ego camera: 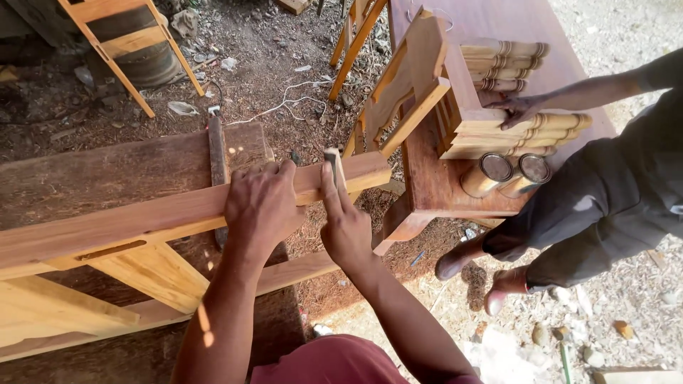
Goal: The person sands the edges and surfaces of a wooden chair backrest using a sanding block. They smooth the frame and the central decorative piece, then flip the chair backrest over to sand the other side.
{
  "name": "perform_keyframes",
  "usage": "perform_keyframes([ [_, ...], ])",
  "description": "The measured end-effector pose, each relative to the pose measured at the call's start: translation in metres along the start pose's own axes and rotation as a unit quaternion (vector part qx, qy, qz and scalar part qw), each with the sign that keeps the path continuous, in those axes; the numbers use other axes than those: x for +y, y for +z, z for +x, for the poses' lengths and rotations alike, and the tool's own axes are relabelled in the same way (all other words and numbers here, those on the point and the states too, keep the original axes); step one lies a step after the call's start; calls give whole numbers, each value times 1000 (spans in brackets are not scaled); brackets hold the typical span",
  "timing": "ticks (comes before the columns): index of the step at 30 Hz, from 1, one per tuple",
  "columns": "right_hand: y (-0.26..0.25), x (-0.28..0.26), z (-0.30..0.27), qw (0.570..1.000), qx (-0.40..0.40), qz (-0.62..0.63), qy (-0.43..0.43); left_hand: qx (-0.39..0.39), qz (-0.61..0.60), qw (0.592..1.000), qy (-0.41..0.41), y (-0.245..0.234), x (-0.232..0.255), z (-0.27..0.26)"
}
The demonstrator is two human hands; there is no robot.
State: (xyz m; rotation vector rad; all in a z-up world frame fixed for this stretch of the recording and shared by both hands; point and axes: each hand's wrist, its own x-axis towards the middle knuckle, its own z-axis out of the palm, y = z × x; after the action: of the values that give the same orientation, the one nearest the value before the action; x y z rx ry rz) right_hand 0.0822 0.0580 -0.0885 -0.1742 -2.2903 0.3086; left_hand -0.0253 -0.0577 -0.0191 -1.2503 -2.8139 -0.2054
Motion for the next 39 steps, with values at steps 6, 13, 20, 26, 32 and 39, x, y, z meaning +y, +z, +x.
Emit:
perform_keyframes([
  [6,49,21,-48,999,-18,38,7,-18,22,999,-22,-16,6,-4],
  [13,12,-8,-23,999,-19,9,25,-41,15,999,-24,-29,10,-5],
  [20,-30,-22,18,991,-88,8,101,-32,24,999,-23,-31,14,-15],
  [26,-66,-47,10,982,-146,-42,117,-1,40,999,-25,-16,10,-12],
  [32,-75,-32,27,969,-187,-92,134,77,53,996,-2,6,7,-31],
  [39,-89,-61,-22,930,-303,-77,193,48,90,994,-29,-17,28,-53],
])
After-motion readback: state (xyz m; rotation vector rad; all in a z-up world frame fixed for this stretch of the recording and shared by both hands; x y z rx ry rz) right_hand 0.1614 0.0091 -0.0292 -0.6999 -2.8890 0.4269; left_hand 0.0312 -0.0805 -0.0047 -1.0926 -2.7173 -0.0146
